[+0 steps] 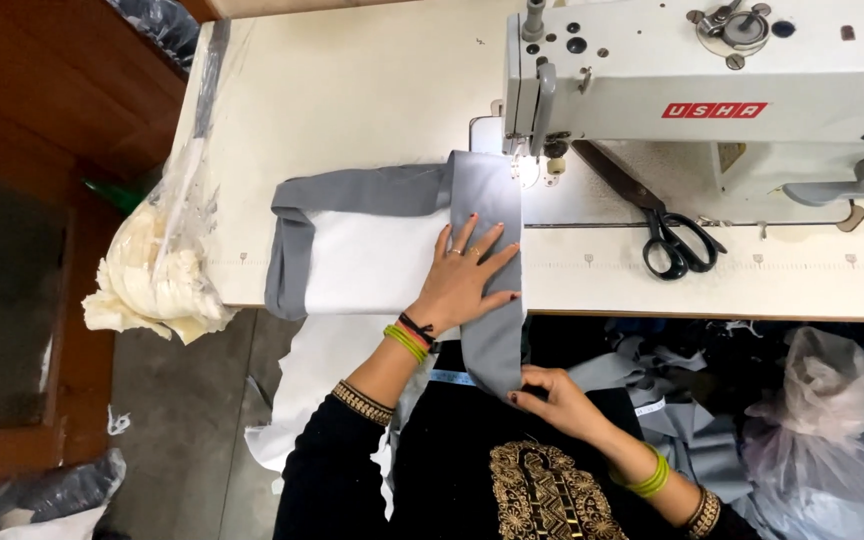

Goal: The recorder is sewing grey fabric strips onto a white textured fabric piece using an industrial sewing machine.

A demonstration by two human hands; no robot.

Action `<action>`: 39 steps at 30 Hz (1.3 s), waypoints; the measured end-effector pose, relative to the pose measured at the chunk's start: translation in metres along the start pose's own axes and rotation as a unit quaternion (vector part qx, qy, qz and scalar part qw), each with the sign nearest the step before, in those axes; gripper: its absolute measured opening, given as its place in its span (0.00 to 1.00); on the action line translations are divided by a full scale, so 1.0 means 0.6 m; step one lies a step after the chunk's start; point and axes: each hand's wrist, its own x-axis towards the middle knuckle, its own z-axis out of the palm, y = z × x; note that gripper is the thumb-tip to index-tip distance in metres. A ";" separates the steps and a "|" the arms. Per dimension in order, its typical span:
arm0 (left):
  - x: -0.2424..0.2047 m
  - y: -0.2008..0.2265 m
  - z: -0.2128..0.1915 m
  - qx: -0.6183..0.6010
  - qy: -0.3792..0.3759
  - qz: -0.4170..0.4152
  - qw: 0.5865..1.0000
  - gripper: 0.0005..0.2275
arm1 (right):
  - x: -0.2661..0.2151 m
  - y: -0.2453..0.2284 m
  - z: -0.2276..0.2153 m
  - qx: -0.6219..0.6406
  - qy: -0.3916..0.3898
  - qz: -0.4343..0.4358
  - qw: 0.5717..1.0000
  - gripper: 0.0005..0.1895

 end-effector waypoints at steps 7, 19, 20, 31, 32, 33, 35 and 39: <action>0.049 -0.037 0.012 0.010 -0.009 -0.008 1.000 0.30 | 0.036 -0.026 -0.031 -0.018 0.069 -0.024 0.997 0.09; 0.120 -0.076 0.019 0.034 -0.011 -0.036 0.999 0.28 | 0.041 -0.026 -0.047 -0.210 0.185 -0.056 0.958 0.10; 0.125 -0.080 0.017 0.021 0.000 -0.033 0.999 0.28 | 0.041 -0.026 -0.050 -0.279 0.208 -0.126 0.929 0.09; 0.025 -0.111 0.000 -0.082 0.153 -0.175 0.969 0.28 | 0.050 -0.121 -0.040 0.133 0.091 0.010 0.987 0.02; 0.010 -0.105 -0.018 -0.042 0.105 -0.223 0.968 0.29 | 0.057 -0.143 -0.031 0.273 0.084 0.042 0.957 0.04; -0.006 -0.100 -0.036 -0.002 0.057 -0.269 0.961 0.31 | 0.064 -0.164 -0.022 0.407 0.074 0.074 0.907 0.10; -0.031 -0.118 -0.042 0.019 0.026 -0.289 0.957 0.33 | 0.058 -0.113 -0.011 0.454 0.070 0.051 0.887 0.07; -0.047 -0.149 -0.046 0.055 -0.026 -0.304 0.951 0.36 | 0.043 -0.133 0.010 0.392 0.108 0.152 0.901 0.11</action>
